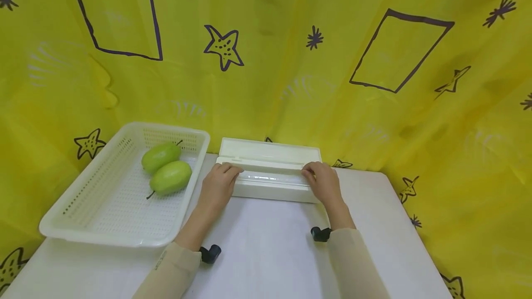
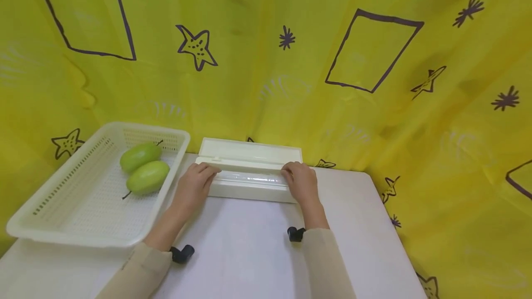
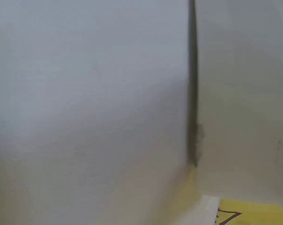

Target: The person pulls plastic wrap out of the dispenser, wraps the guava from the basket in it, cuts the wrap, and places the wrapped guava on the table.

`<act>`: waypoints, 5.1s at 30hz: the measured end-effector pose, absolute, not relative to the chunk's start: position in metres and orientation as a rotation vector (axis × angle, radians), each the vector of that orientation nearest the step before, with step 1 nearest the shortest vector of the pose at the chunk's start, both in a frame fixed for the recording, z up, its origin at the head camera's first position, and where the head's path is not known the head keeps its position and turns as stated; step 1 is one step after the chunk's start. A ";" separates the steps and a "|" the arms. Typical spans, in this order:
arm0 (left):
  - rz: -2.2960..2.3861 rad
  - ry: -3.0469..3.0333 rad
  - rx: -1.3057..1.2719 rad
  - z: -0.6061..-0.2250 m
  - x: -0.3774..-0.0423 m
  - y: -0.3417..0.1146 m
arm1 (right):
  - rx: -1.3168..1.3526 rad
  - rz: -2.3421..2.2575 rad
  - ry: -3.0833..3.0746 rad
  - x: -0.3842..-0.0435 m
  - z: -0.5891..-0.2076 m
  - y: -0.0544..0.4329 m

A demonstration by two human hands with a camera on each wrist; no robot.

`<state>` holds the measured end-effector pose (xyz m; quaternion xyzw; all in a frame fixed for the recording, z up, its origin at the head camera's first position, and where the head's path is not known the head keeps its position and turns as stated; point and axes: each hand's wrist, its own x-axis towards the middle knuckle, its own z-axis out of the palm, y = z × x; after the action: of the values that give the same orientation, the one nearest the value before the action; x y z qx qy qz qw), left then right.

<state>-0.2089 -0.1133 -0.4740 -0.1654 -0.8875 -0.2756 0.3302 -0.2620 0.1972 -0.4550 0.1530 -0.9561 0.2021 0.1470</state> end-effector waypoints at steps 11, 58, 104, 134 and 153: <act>-0.722 -2.255 -0.396 -0.477 -0.207 -0.113 | 0.545 0.554 -2.904 -0.264 -0.451 0.195; -0.679 -2.365 -0.483 -0.472 -0.219 -0.113 | 0.695 0.611 -2.521 -0.262 -0.460 0.217; -0.820 -2.202 -0.409 -0.454 -0.213 -0.112 | 0.793 0.799 -2.378 -0.252 -0.424 0.236; -0.850 -2.287 -0.329 -0.423 -0.196 -0.126 | 0.692 0.982 -2.356 -0.253 -0.417 0.237; -0.932 -2.226 -0.374 -0.408 -0.198 -0.126 | 0.639 1.044 -2.315 -0.249 -0.407 0.236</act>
<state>-0.1983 -0.1265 -0.4083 -0.1437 -0.8564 -0.3585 0.3425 -0.2492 0.2362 -0.4071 0.2359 -0.8540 0.3851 0.2584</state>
